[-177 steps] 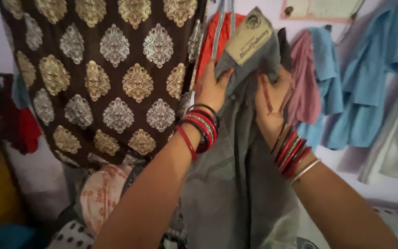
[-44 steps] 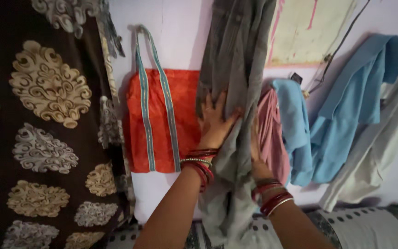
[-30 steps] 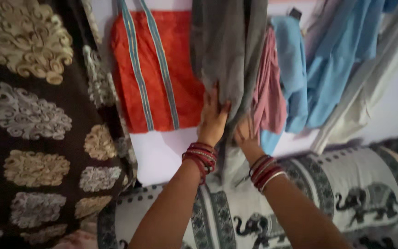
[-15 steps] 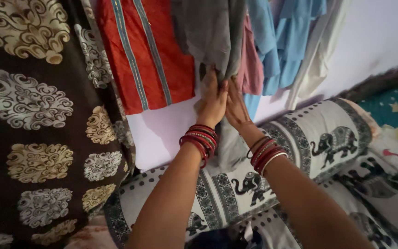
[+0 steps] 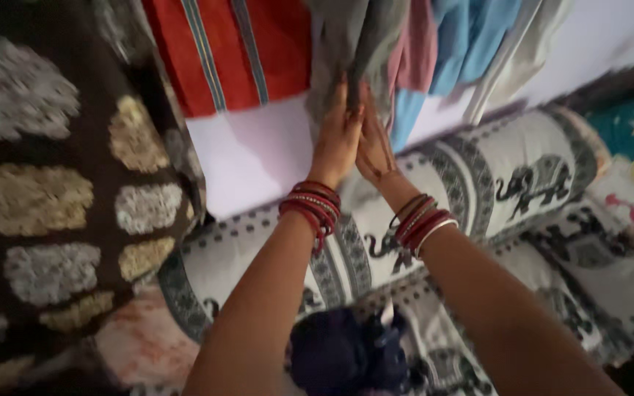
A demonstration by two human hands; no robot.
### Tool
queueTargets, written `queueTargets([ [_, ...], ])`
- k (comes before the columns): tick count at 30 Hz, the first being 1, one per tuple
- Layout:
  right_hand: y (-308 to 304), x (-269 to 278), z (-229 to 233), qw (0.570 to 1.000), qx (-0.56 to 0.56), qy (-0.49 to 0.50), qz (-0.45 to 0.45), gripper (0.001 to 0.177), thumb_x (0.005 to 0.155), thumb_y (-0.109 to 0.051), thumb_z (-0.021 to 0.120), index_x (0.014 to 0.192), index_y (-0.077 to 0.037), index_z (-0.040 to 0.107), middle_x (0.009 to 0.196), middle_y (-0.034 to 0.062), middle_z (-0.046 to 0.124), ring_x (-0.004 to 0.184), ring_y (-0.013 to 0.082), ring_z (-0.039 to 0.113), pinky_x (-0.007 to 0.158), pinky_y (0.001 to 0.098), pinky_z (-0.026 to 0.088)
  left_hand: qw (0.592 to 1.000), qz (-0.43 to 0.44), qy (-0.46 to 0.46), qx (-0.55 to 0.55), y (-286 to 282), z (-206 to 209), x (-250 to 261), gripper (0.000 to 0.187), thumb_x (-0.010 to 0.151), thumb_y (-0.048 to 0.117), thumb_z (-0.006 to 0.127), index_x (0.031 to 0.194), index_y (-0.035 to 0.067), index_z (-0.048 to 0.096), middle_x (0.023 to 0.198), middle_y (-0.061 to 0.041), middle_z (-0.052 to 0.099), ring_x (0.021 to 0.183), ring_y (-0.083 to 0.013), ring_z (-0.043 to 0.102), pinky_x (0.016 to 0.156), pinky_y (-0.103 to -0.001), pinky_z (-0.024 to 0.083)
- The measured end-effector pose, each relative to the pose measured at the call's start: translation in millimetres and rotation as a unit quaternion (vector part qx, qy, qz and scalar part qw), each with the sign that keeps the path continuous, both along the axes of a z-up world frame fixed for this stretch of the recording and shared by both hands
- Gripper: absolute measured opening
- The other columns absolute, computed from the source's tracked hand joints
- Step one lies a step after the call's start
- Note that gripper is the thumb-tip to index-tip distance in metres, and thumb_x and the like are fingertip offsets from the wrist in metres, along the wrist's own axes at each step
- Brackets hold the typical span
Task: The person moves a blue plastic stool to a corner of the room. They then pick up various articles of clothing, including a light blue shirt, a white shirt, a pink shirt, a dark grey shirt, a pair of jeans, and a dark blue shirt, from a sofa. Each item is unfolded and hung on nails attached to the wall.
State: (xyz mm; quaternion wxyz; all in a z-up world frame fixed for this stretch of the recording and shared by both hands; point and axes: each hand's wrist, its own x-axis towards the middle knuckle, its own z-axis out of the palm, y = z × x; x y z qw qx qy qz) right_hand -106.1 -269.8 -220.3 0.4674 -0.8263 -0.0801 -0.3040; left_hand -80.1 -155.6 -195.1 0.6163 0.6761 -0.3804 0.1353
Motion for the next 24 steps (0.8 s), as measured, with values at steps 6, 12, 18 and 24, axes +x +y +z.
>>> queueTargets([
  [6, -4.8, -20.5, -91.5, 0.990, -0.136, -0.001, -0.041, 0.062, 0.111, -0.027, 0.045, 0.166, -0.013, 0.023, 0.172, 0.0186, 0.027, 0.161, 0.0389, 0.021, 0.132, 0.0480, 0.023, 0.995, 0.072, 0.029, 0.064, -4.7, -89.8, -29.7, 0.060, 0.113, 0.040, 0.047, 0.162, 0.008, 0.031, 0.162, -0.023, 0.044, 0.128, -0.0367, 0.064, 0.107, -0.043, 0.054],
  [12, -12.4, -82.8, -211.6, 0.981, -0.076, 0.173, -0.033, 0.060, 0.108, -0.026, 0.048, 0.164, -0.014, 0.028, 0.168, 0.0224, 0.027, 0.156, 0.0418, 0.021, 0.126, 0.0492, 0.025, 0.966, 0.070, 0.193, 0.156, -9.4, -200.3, -83.6, 0.063, 0.104, 0.046, 0.046, 0.156, 0.011, 0.037, 0.137, -0.017, 0.065, 0.087, -0.0281, 0.074, 0.081, -0.042, 0.059],
  [18, -21.9, -142.7, -349.0, 0.962, -0.096, 0.254, -0.023, 0.064, 0.097, -0.030, 0.057, 0.156, -0.011, 0.042, 0.161, 0.0224, 0.039, 0.148, 0.0416, 0.036, 0.123, 0.0511, 0.032, 0.902, 0.039, 0.350, 0.250, -16.9, -328.4, -139.6, 0.053, 0.104, 0.044, 0.046, 0.146, 0.011, 0.045, 0.096, -0.021, 0.073, 0.083, -0.0339, 0.072, 0.077, -0.047, 0.056],
  [24, -19.1, -198.9, -524.6, 0.941, -0.139, 0.309, -0.015, 0.049, 0.095, -0.030, 0.059, 0.139, -0.010, 0.057, 0.144, 0.0245, 0.056, 0.139, 0.0457, 0.046, 0.111, 0.0556, 0.042, 0.906, 0.087, 0.287, 0.299, -9.9, -476.2, -184.9, 0.035, 0.107, 0.037, 0.047, 0.117, 0.009, 0.065, 0.106, -0.020, 0.070, 0.098, -0.0440, 0.066, 0.083, -0.053, 0.054],
])
